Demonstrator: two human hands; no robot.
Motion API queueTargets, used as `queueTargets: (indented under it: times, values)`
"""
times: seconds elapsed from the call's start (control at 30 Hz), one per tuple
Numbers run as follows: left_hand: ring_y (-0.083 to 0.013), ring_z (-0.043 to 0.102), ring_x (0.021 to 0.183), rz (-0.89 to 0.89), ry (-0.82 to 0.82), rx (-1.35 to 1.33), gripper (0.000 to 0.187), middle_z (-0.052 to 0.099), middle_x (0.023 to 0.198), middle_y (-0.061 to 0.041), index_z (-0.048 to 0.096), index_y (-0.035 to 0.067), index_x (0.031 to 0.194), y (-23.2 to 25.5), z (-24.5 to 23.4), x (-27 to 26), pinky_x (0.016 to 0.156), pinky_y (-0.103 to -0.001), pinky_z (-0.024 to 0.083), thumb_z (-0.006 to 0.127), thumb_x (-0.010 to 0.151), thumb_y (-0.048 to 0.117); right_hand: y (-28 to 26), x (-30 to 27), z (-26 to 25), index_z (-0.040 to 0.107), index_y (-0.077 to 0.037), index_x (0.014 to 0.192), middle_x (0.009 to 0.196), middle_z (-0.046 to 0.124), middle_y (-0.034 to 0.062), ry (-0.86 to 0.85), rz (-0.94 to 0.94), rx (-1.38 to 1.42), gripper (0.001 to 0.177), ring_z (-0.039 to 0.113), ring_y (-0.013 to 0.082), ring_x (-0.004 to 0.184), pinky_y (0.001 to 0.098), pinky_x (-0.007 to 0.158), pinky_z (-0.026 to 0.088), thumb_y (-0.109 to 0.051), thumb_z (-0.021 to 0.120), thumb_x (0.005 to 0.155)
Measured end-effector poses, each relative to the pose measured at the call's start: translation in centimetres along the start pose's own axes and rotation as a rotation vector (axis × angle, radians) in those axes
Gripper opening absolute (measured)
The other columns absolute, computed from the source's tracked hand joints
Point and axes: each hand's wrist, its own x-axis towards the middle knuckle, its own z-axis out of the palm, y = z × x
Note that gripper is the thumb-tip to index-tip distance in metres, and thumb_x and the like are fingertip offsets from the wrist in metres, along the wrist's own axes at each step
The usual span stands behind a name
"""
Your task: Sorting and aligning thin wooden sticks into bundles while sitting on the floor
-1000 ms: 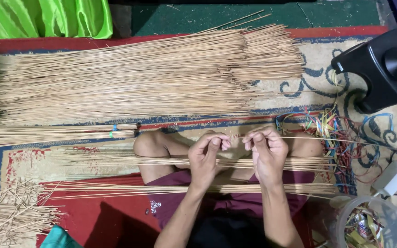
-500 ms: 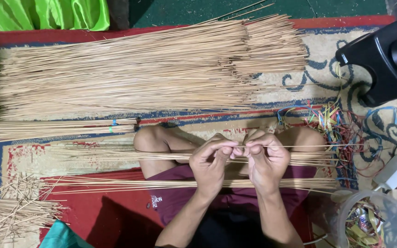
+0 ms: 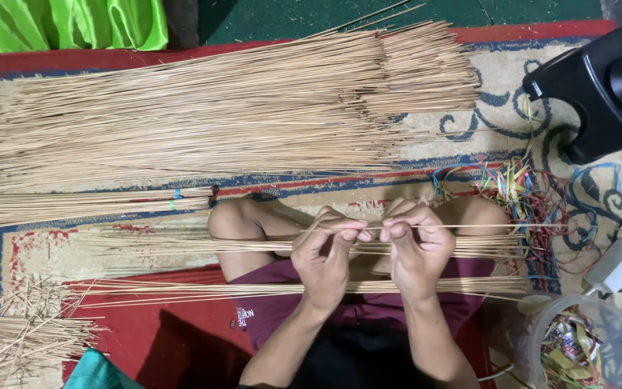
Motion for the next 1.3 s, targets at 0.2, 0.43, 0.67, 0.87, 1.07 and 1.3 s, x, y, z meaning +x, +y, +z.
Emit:
queueTargets:
  times: [0.2,0.43,0.67,0.87,1.07,1.3]
  values:
    - [-0.021,0.066,0.065,-0.006,0.017,0.002,0.017,0.073,0.069,-0.011,0.077,-0.003,0.092,-0.5,0.0,-0.4,0.068,-0.035,0.054,0.065,0.099,0.008,0.2,-0.1,0.2,0.063,0.0,0.08,0.061,0.057,0.0099,-0.001,0.031,0.024,0.028,0.051,0.0151,0.054,0.027,0.057,0.045,-0.02,0.071,0.098]
    - [-0.0223,0.067,0.064,0.0,0.017,0.016,0.017,0.072,0.067,-0.011,0.077,-0.003,0.092,-0.9,0.2,-0.6,0.067,-0.035,0.054,0.065,0.099,0.007,0.0,0.0,0.0,0.064,0.003,0.074,0.06,0.061,0.0144,-0.092,0.076,0.003,0.027,0.057,0.019,0.053,0.0299,0.055,0.049,-0.014,0.073,0.094]
    - [-0.0185,0.062,0.061,-0.076,0.104,0.07,0.012,0.068,0.062,-0.01,0.073,-0.002,0.087,-3.6,-1.4,-2.0,0.066,-0.035,0.053,0.069,0.095,0.005,1.0,-0.5,-0.7,0.064,0.001,0.075,0.06,0.058,0.0119,-0.032,0.113,-0.032,0.031,0.054,0.0163,0.056,0.0252,0.054,0.046,-0.017,0.069,0.099]
    - [-0.0179,0.064,0.061,-0.1,0.159,0.088,0.014,0.067,0.062,-0.01,0.071,-0.005,0.088,-3.1,-0.9,-2.3,0.066,-0.035,0.055,0.068,0.097,0.007,0.2,-0.2,0.6,0.064,0.001,0.074,0.06,0.059,0.0111,-0.012,0.077,-0.105,0.028,0.054,0.0173,0.057,0.0276,0.055,0.047,-0.012,0.068,0.099]
    - [-0.019,0.065,0.062,-0.122,0.173,0.103,0.012,0.067,0.063,-0.011,0.072,-0.005,0.088,-3.3,-0.9,-2.5,0.068,-0.035,0.056,0.07,0.095,0.005,0.3,-0.3,-0.3,0.064,0.001,0.075,0.061,0.061,0.012,-0.035,0.103,-0.106,0.026,0.058,0.0182,0.059,0.029,0.058,0.051,-0.011,0.07,0.097]
    - [-0.0165,0.065,0.065,-0.116,0.197,0.129,0.012,0.068,0.07,-0.01,0.072,-0.003,0.091,-3.3,-0.6,-2.1,0.069,-0.034,0.056,0.067,0.097,0.006,0.3,0.1,0.5,0.064,0.0,0.077,0.063,0.062,0.0117,-0.004,0.102,-0.091,0.023,0.055,0.0179,0.062,0.0304,0.066,0.049,-0.01,0.071,0.096]
